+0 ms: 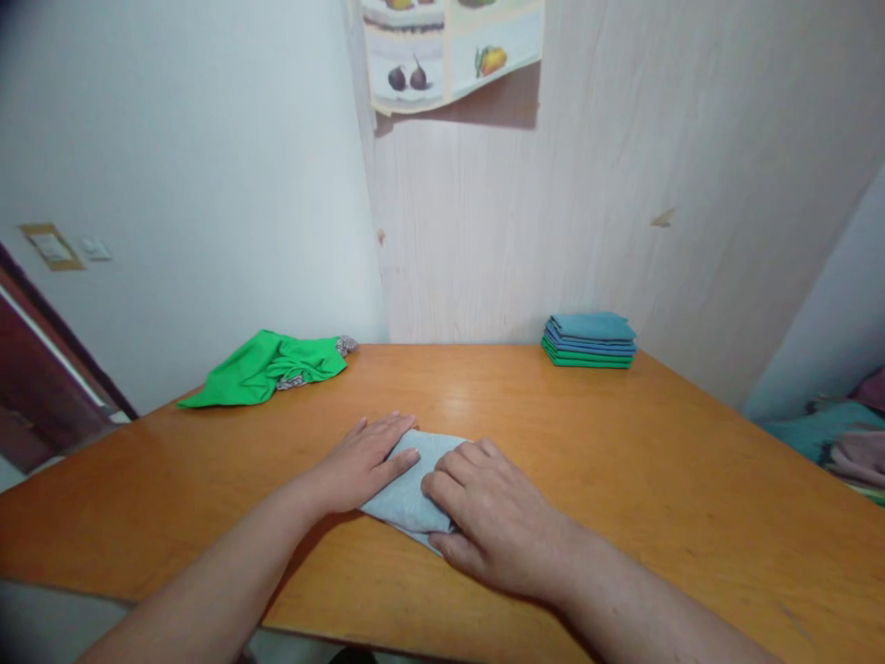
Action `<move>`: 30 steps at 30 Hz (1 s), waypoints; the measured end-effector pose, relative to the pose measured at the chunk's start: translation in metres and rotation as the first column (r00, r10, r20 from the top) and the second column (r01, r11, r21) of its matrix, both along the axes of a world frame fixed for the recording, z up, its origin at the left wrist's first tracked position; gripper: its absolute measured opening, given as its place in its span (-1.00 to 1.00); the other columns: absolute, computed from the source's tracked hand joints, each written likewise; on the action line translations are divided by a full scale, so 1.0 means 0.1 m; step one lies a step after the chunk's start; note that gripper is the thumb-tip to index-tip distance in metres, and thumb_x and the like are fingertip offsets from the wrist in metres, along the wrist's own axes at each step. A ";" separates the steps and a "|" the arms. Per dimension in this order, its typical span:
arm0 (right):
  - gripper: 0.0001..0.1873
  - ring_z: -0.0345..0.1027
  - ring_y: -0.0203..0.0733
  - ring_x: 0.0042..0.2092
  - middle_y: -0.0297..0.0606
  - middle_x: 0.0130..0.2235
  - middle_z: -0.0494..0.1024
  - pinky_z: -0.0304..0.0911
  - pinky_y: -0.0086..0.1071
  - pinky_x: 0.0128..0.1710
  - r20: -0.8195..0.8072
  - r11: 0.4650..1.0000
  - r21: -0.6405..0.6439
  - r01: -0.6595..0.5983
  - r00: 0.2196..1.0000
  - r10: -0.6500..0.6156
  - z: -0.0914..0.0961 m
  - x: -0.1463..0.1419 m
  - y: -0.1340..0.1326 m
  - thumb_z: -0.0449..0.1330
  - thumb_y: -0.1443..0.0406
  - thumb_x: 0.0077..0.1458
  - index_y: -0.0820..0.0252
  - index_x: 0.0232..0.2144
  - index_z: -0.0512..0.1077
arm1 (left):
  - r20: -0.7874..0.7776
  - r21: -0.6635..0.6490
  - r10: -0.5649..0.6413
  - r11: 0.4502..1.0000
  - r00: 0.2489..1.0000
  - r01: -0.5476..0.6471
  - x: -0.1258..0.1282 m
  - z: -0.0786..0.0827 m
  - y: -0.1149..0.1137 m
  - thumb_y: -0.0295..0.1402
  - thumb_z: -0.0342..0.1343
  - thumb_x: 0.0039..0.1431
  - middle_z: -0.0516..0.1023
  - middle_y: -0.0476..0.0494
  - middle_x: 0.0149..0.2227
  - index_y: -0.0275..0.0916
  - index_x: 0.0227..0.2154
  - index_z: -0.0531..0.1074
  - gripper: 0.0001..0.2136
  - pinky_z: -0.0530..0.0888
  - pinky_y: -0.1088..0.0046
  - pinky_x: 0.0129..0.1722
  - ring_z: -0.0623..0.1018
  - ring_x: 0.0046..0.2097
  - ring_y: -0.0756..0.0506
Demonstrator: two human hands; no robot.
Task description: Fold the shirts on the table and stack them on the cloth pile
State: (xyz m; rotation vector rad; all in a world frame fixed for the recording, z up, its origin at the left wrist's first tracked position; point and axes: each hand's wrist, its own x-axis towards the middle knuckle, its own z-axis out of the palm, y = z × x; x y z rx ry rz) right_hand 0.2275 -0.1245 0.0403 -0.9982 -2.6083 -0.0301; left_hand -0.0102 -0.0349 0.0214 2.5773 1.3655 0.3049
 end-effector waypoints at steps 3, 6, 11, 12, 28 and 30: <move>-0.86 0.22 -0.09 -0.10 -0.20 -0.14 0.44 0.10 -0.16 -0.05 0.067 1.000 0.014 -0.022 0.998 0.021 -0.06 -0.04 -0.02 0.08 0.36 0.22 0.17 -0.16 0.36 | 0.008 0.011 -0.010 1.000 1.000 0.010 -0.01 -0.02 0.01 0.17 -0.30 0.33 0.09 -0.18 0.39 -0.12 0.34 0.09 -0.33 -0.07 -0.09 0.32 0.05 0.40 -0.26; -0.85 0.20 -0.11 -0.13 -0.21 -0.18 0.44 0.10 -0.17 -0.08 0.098 0.999 0.049 -0.014 0.995 0.009 -0.10 -0.07 -0.04 0.02 0.45 0.21 0.17 -0.27 0.35 | 0.016 0.010 -0.025 1.000 1.000 0.025 -0.01 -0.03 0.01 0.16 -0.30 0.34 0.09 -0.19 0.39 -0.12 0.35 0.08 -0.33 -0.08 -0.06 0.33 0.06 0.40 -0.26; -0.89 0.21 -0.13 -0.18 -0.26 -0.26 0.45 0.11 -0.21 -0.14 0.090 0.999 -0.023 -0.041 0.995 0.042 -0.03 -0.10 -0.10 0.09 0.44 0.14 0.16 -0.40 0.33 | 0.013 0.015 -0.024 1.000 1.000 0.024 0.00 0.00 -0.02 0.18 -0.28 0.33 0.08 -0.21 0.40 -0.13 0.36 0.06 -0.31 -0.07 -0.07 0.32 0.06 0.40 -0.27; -0.90 0.22 -0.14 -0.19 -0.27 -0.28 0.45 0.12 -0.22 -0.15 0.067 0.997 -0.055 -0.048 0.996 0.051 0.00 -0.09 -0.12 0.12 0.43 0.11 0.16 -0.42 0.33 | 0.010 0.014 -0.024 1.000 1.000 0.024 0.00 0.00 -0.02 0.18 -0.28 0.32 0.08 -0.21 0.40 -0.13 0.36 0.06 -0.31 -0.07 -0.08 0.32 0.06 0.40 -0.28; -0.29 0.08 0.06 0.34 0.04 0.32 0.24 0.02 -0.03 0.30 -0.269 0.915 -0.136 0.379 0.875 -0.402 0.11 -0.29 0.29 -0.18 -0.06 0.35 0.33 0.24 0.29 | 0.100 0.030 -0.058 0.998 0.993 0.055 -0.02 -0.08 0.07 0.11 -0.29 0.36 0.16 -0.20 0.37 -0.15 0.32 0.15 -0.37 0.10 0.04 0.31 0.14 0.38 -0.27; -0.16 -0.16 0.14 0.41 0.05 0.39 0.05 -0.17 0.08 0.36 -0.101 0.891 -0.162 0.424 0.891 -0.442 -0.04 -0.38 0.29 -0.19 -0.14 0.30 0.38 0.33 0.15 | 0.125 0.014 -0.072 0.997 0.990 0.070 -0.04 -0.09 0.11 0.05 -0.28 0.39 0.18 -0.23 0.36 -0.21 0.32 0.16 -0.39 0.10 0.12 0.32 0.15 0.37 -0.23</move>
